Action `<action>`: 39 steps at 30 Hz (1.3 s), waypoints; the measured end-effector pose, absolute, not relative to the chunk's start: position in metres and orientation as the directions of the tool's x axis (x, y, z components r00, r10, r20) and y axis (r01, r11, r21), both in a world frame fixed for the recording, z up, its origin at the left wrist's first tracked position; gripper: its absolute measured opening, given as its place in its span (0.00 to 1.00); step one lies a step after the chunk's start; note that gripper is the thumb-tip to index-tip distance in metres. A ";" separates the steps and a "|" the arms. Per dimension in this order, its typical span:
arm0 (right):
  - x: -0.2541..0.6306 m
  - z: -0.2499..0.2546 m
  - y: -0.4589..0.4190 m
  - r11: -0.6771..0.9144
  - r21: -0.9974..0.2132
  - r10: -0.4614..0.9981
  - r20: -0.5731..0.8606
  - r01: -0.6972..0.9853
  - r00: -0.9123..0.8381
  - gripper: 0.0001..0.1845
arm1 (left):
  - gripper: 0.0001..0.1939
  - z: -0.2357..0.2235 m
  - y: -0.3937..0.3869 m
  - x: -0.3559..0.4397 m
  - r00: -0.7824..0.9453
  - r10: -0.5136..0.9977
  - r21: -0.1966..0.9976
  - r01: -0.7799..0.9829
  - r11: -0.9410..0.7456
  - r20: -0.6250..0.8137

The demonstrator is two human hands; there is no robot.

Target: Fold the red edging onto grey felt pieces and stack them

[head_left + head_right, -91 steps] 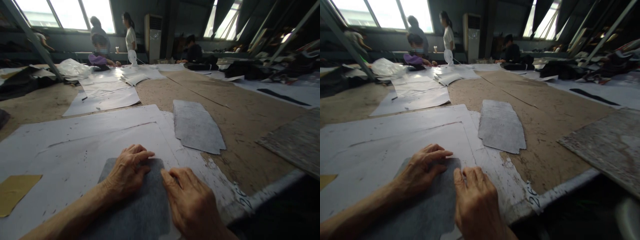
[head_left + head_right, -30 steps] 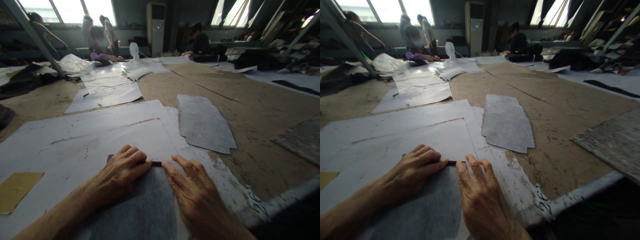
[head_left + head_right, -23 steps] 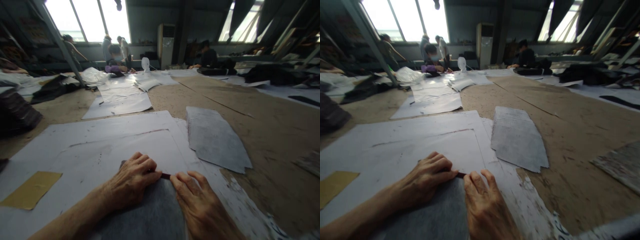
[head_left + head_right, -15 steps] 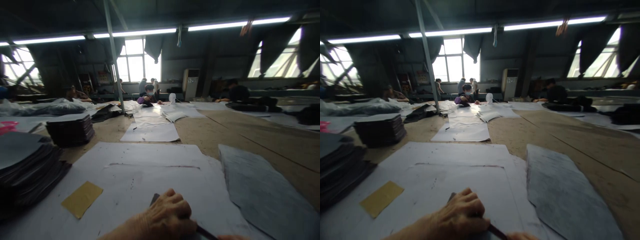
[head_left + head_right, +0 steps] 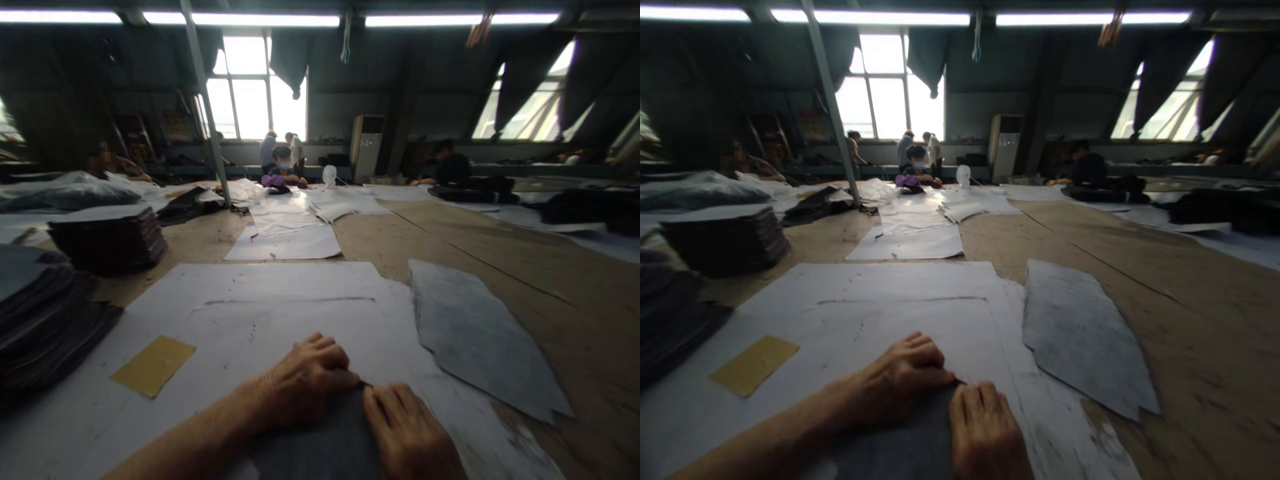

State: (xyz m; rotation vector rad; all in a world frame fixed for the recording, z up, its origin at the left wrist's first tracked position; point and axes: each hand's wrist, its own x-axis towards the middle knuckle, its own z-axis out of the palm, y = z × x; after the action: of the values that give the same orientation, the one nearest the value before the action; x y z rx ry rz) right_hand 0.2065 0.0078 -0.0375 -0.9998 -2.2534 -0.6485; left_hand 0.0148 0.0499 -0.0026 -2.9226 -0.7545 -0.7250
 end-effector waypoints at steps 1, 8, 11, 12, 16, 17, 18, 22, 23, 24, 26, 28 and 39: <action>0.206 -0.033 0.004 0.613 0.133 0.529 0.663 0.778 -0.530 0.16 | 0.15 -0.003 0.051 0.010 0.768 0.448 0.108 0.453 -0.885 0.457; 0.200 -0.014 -0.002 0.609 0.052 0.635 0.565 0.791 -0.526 0.21 | 0.18 -0.004 0.055 -0.022 0.758 0.437 0.177 0.405 -0.897 0.484; 0.198 -0.011 -0.003 0.600 0.112 0.633 0.539 0.792 -0.555 0.22 | 0.17 -0.004 0.052 -0.024 0.772 0.425 0.153 0.403 -0.902 0.473; 0.198 -0.010 -0.003 0.602 0.130 0.632 0.526 0.788 -0.570 0.22 | 0.17 -0.004 0.052 -0.024 0.778 0.421 0.142 0.404 -0.904 0.467; 0.192 0.003 -0.001 0.633 0.201 0.633 0.422 0.748 -0.649 0.22 | 0.15 -0.005 0.052 -0.023 0.802 0.419 0.092 0.422 -0.902 0.426; 0.188 0.007 0.000 0.628 0.229 0.640 0.393 0.744 -0.660 0.20 | 0.15 -0.006 0.053 -0.023 0.804 0.421 0.085 0.427 -0.900 0.420; 0.183 0.010 0.001 0.623 0.253 0.646 0.368 0.740 -0.669 0.18 | 0.15 -0.006 0.053 -0.023 0.804 0.423 0.083 0.430 -0.899 0.417; 0.163 0.010 0.008 0.691 0.237 0.585 0.372 0.683 -0.720 0.12 | 0.14 -0.005 0.054 -0.022 0.797 0.446 0.108 0.443 -0.890 0.407; 0.160 0.007 0.010 0.727 0.207 0.551 0.391 0.654 -0.737 0.13 | 0.14 -0.005 0.054 -0.023 0.793 0.456 0.125 0.446 -0.886 0.405; 0.159 0.004 0.013 0.760 0.176 0.521 0.411 0.626 -0.748 0.14 | 0.15 -0.005 0.055 -0.024 0.788 0.467 0.147 0.448 -0.882 0.401; 0.162 -0.002 0.017 0.804 0.109 0.484 0.451 0.585 -0.750 0.16 | 0.17 -0.005 0.057 -0.029 0.780 0.482 0.202 0.438 -0.876 0.399; 0.168 -0.006 0.021 0.827 0.028 0.479 0.485 0.561 -0.731 0.16 | 0.19 -0.005 0.059 -0.036 0.764 0.495 0.266 0.419 -0.868 0.414; 0.169 -0.004 0.027 0.813 -0.066 0.545 0.435 0.578 -0.717 0.22 | 0.15 -0.003 0.061 -0.050 0.784 0.477 0.172 0.446 -0.878 0.397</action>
State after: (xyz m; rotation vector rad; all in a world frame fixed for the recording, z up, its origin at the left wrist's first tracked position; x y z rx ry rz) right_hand 0.1689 0.0267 -0.0044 -0.8381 -2.5569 -0.1023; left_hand -0.0500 0.0612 -0.0030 -3.0323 -0.7853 -0.7049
